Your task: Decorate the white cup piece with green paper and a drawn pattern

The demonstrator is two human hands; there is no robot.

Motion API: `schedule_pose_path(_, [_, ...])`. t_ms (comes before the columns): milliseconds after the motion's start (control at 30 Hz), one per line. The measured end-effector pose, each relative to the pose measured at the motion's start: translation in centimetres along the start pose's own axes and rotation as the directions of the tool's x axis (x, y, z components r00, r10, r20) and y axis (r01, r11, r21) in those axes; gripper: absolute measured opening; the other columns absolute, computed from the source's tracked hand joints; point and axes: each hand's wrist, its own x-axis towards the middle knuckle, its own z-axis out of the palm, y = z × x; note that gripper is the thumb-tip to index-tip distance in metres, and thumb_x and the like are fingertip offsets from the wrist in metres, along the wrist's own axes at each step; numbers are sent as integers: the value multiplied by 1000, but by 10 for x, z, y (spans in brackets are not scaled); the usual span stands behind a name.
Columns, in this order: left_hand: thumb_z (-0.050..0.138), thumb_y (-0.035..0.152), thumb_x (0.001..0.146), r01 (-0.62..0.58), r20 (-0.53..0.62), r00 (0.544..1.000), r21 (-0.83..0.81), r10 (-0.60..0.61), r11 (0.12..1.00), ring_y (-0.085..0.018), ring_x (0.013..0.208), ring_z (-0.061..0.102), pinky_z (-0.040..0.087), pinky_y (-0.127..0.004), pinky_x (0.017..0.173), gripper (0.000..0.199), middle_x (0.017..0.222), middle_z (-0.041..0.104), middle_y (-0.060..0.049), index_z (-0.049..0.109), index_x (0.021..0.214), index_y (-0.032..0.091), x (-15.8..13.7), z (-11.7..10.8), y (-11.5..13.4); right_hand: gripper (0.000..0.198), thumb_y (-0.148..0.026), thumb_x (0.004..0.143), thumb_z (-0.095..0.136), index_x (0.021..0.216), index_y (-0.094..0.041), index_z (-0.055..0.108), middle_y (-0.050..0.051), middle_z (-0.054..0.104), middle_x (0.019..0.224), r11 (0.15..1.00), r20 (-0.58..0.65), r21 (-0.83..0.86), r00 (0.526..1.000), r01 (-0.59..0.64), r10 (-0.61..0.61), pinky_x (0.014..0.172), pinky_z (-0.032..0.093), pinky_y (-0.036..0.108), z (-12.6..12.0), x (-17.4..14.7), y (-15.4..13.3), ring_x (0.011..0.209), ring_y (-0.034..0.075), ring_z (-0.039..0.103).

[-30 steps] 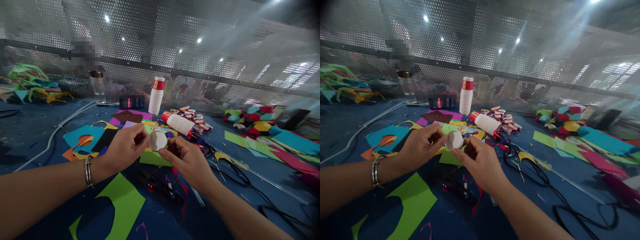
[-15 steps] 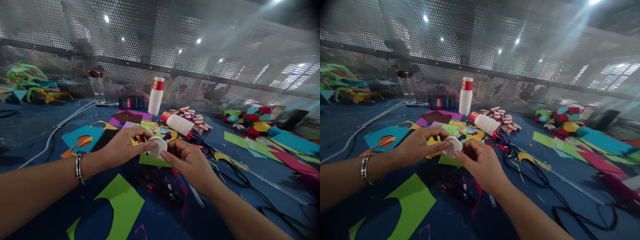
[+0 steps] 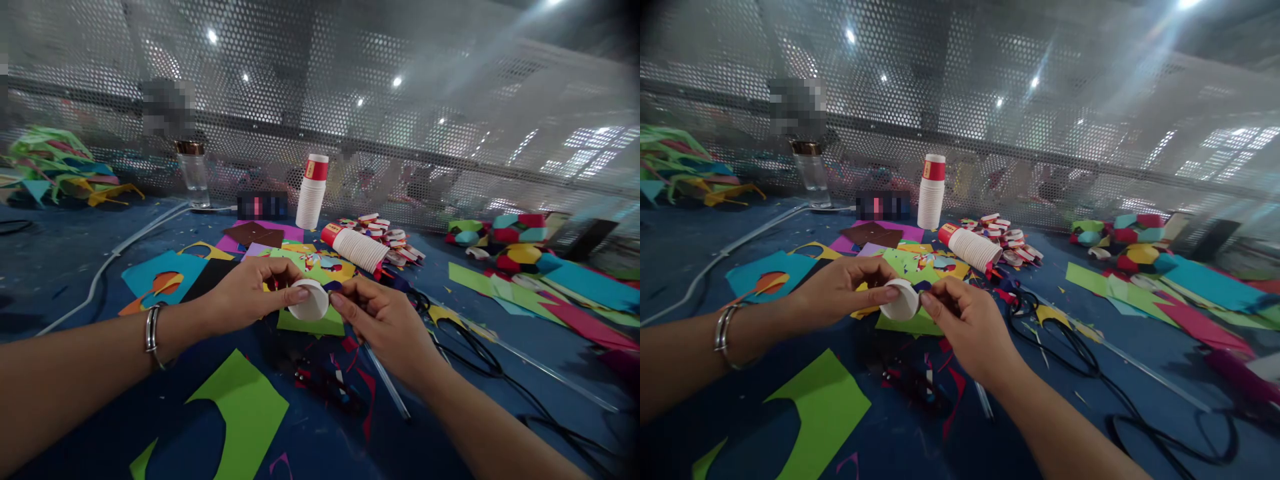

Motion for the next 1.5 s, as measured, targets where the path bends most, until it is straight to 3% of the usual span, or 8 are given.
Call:
schedule_pose_path(233, [75,39,80,139,22,990,-220,-138,966,-11,69,54,41,-24,65,25,76,62,2,65,81,17,0,5,2,19,-33,95,60,82,-20,62,-6,44,62,999,-21,-47,1000,3,-4,51,30,26,-1,0,2,54,10,37])
schedule_pose_path(367, [74,37,80,235,69,972,-259,-225,937,-9,66,51,38,-23,62,22,74,61,3,64,82,17,-1,7,5,18,-30,93,59,78,-20,61,-5,48,65,998,-7,-68,1000,4,-4,54,32,26,-1,0,2,58,11,40])
schedule_pose_path(533, [71,37,82,179,132,979,-205,-154,962,-11,71,50,38,-24,65,22,77,58,3,61,85,18,-2,8,4,17,-25,89,57,73,-20,57,-4,47,64,996,1,-84,1000,-1,1,55,32,27,-1,1,1,59,12,40])
schedule_pose_path(867, [64,42,89,108,-12,994,-230,-113,967,-11,67,49,38,-24,60,25,77,57,3,53,90,20,-6,15,6,18,-20,82,55,65,-21,52,-5,43,59,993,16,-118,1000,12,-10,54,30,27,-1,1,-1,57,12,37])
schedule_pose_path(1033, [66,39,89,123,-73,985,-345,-157,931,-10,69,55,44,-23,63,23,79,60,3,54,89,20,-2,14,6,15,-19,79,54,65,-21,54,-5,46,59,991,2,-132,1000,-6,6,54,31,27,-3,2,1,57,12,41])
schedule_pose_path(1200, [69,36,86,157,-198,933,-528,-301,834,-11,72,62,50,-23,62,22,85,63,1,54,88,20,4,6,1,19,-20,82,54,64,-20,56,-4,46,59,988,-44,-154,999,-28,22,55,32,27,-7,3,5,57,12,40])
schedule_pose_path(1367, [65,40,89,254,-143,911,-542,-386,801,-15,75,70,50,-25,60,24,97,70,-4,55,101,22,3,3,-1,28,-29,88,58,62,-20,55,-4,44,59,985,-85,-168,996,-40,26,56,30,29,-9,5,13,57,12,38])
schedule_pose_path(1500, [71,30,83,251,-107,927,-533,-359,808,-15,78,70,53,-27,67,30,101,69,-5,54,106,21,0,11,2,14,-31,88,63,80,-20,63,-2,56,69,991,-72,-130,997,-43,34,59,37,29,-5,6,13,62,14,47])
